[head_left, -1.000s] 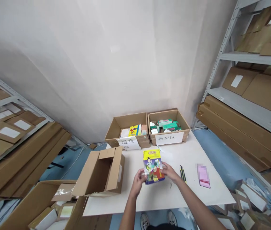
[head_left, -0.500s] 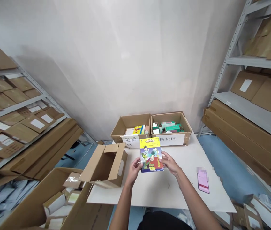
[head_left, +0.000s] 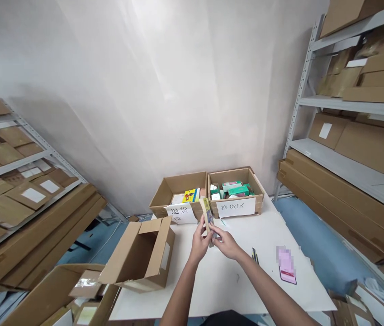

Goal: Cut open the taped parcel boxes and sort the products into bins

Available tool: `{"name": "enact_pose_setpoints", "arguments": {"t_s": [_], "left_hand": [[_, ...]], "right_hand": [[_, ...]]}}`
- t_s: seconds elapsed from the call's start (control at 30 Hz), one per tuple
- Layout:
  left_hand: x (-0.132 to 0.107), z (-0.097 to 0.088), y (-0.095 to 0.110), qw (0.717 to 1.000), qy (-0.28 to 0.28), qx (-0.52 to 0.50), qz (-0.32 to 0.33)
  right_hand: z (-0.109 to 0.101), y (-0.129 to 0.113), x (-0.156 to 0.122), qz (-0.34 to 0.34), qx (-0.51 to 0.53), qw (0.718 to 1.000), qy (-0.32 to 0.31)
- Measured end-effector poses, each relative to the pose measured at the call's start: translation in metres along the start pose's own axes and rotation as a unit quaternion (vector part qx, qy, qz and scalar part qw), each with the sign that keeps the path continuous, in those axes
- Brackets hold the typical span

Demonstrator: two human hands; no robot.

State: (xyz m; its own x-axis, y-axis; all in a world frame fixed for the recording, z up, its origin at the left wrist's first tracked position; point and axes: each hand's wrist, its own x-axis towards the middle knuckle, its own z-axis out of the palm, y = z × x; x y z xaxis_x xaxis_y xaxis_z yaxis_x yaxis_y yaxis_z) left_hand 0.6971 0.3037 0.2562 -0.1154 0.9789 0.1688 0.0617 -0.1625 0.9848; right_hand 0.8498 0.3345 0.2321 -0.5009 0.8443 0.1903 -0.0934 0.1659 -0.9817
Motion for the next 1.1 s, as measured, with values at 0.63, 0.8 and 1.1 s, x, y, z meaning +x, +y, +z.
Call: {"name": "enact_pose_setpoints", "arguments": {"t_s": [0.63,0.8,1.1], "left_hand": [[0.018,-0.068,0.008,0.993,-0.012,-0.085,-0.076],[0.023,-0.061,-0.001,0.971,0.211,0.108,0.004],[0.041,-0.011,0.009,0.997,0.056,-0.047,0.013]], "right_hand": [[-0.053,-0.024,0.025,0.151,0.217,0.963,0.056],[-0.038,-0.026,0.036,0.083,0.186,0.974,0.100],[-0.003,-0.018,0.054,-0.037,-0.017,0.999,-0.014]]}}
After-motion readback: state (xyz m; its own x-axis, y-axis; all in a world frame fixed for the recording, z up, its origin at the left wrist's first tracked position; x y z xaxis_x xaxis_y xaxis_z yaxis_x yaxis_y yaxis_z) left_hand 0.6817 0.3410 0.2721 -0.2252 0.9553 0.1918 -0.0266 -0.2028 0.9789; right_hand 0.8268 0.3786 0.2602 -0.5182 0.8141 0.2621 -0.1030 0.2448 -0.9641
